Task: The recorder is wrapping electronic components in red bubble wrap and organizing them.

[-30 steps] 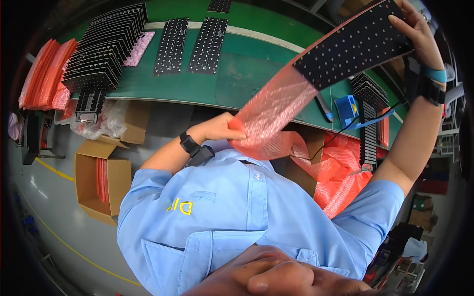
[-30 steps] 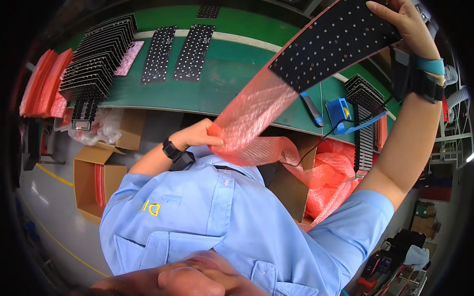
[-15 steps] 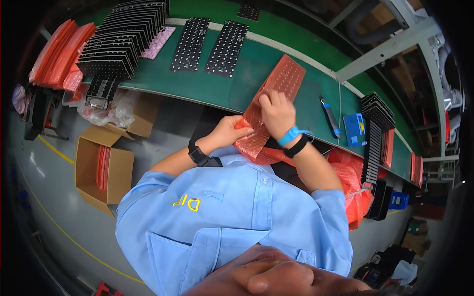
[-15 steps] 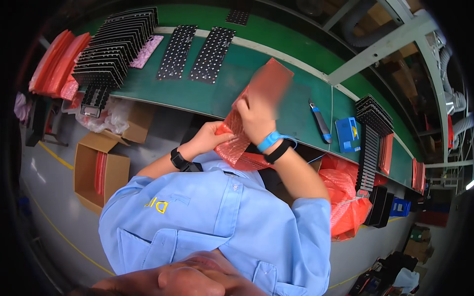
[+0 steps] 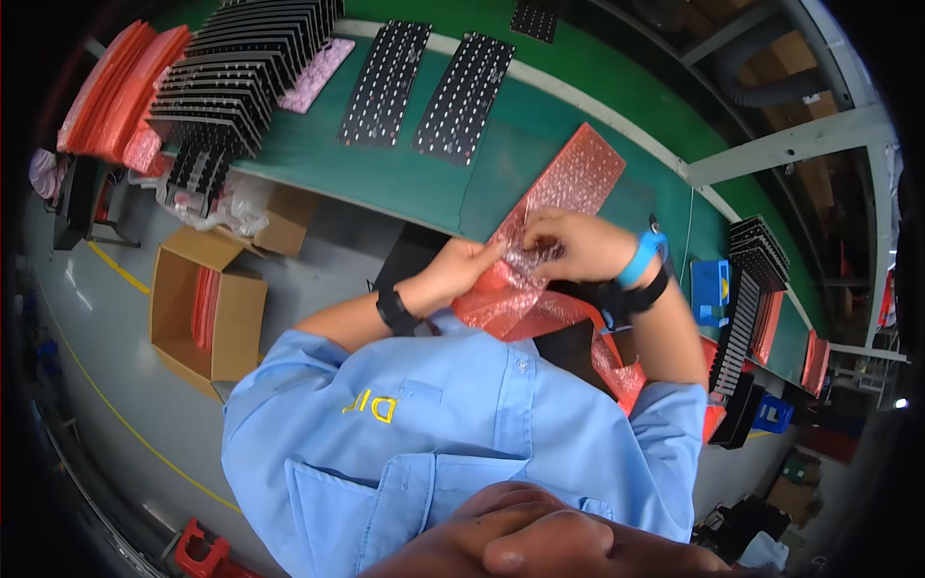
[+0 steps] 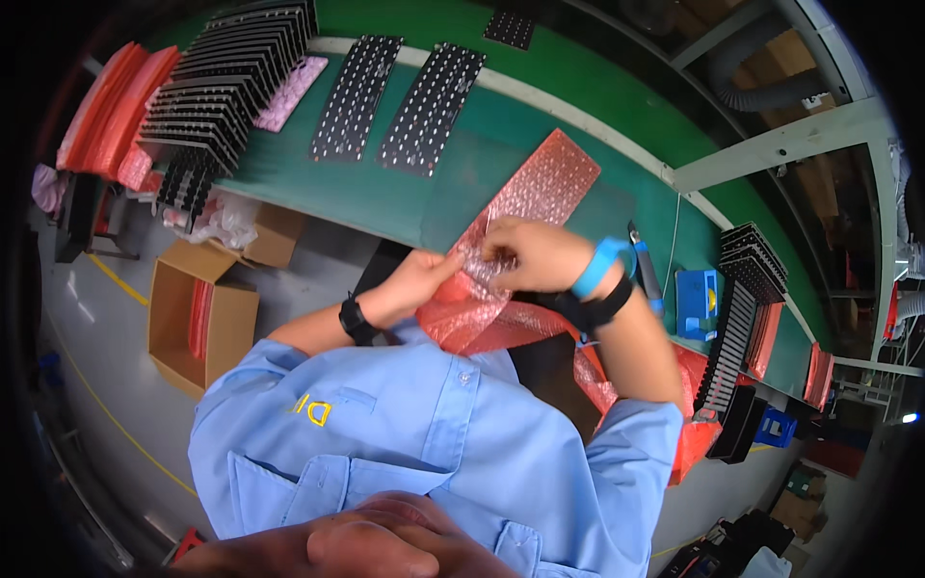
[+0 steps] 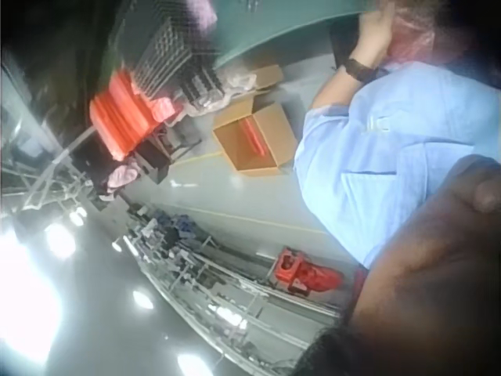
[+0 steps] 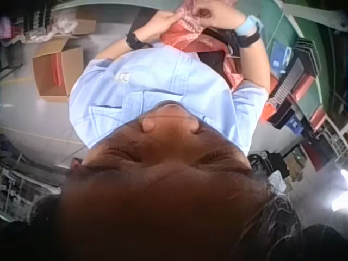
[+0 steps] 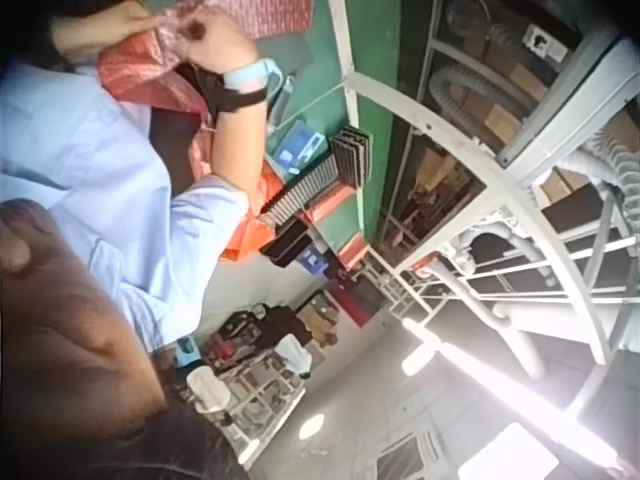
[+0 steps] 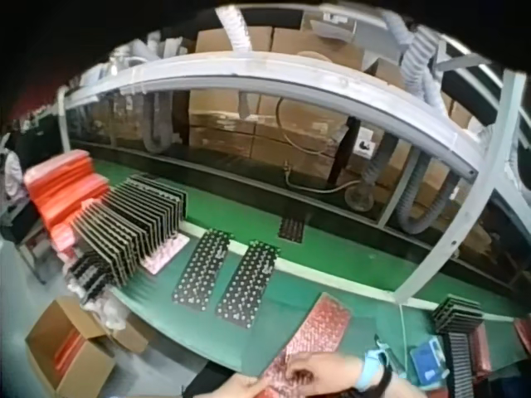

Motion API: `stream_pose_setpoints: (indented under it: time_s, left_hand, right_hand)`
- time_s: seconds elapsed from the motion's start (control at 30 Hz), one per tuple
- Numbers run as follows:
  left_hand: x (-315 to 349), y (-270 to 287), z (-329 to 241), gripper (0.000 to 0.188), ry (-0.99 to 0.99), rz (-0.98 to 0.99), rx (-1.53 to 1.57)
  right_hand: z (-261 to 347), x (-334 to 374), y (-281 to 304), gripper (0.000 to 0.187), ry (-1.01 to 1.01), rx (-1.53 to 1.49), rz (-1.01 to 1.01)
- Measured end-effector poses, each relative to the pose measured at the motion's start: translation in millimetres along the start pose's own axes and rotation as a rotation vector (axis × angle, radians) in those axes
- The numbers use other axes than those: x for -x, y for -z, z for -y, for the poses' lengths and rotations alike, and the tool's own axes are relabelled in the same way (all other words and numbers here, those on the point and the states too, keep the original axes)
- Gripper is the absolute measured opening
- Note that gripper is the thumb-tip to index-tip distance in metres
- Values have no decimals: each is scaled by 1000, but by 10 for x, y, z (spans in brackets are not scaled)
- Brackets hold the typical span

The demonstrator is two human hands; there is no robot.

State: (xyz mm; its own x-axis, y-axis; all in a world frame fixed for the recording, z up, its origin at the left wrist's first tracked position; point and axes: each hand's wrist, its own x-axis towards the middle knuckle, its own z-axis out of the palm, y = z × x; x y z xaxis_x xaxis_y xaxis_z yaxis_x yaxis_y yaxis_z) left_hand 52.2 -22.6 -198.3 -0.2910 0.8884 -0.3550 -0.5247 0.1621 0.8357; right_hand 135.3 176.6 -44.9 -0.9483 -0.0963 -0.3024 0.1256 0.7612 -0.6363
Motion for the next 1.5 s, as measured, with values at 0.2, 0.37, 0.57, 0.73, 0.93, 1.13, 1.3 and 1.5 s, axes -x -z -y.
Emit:
stream_pose_setpoints:
  time_s: [0.2, 0.37, 0.57, 0.73, 0.93, 1.13, 1.3, 1.5]
  left_hand:
    - [42, -19, -27, 40, -10, -22, -147]
    - [-36, 49, 137, 45, 55, -5, -116]
    - [64, 108, -47, 38, 93, 112, -79]
    - [-20, 80, 2, 35, 62, 80, -77]
    - [32, -3, -60, 34, 18, 35, 32]
    - [60, -84, -96, 34, -37, 30, 5]
    - [-2, -99, -72, 33, -54, 51, -6]
    - [-40, -1, 93, 32, -162, 17, -12]
  right_hand:
    - [-1063, -1389, 1260, 40, -419, 180, -454]
    - [-1836, -2566, 1507, 74, -887, 194, -811]
    - [-1754, -2795, 1555, 89, -1056, 149, -857]
    - [-1758, -1830, 1980, 54, -683, -245, -877]
    - [-1111, -21, 1437, 39, -285, -134, -1015]
    - [267, 1084, 7, 43, -394, 473, -987]
    - [541, 830, -804, 50, -592, 429, -1027]
    - [9, 406, -628, 59, -347, 306, -854]
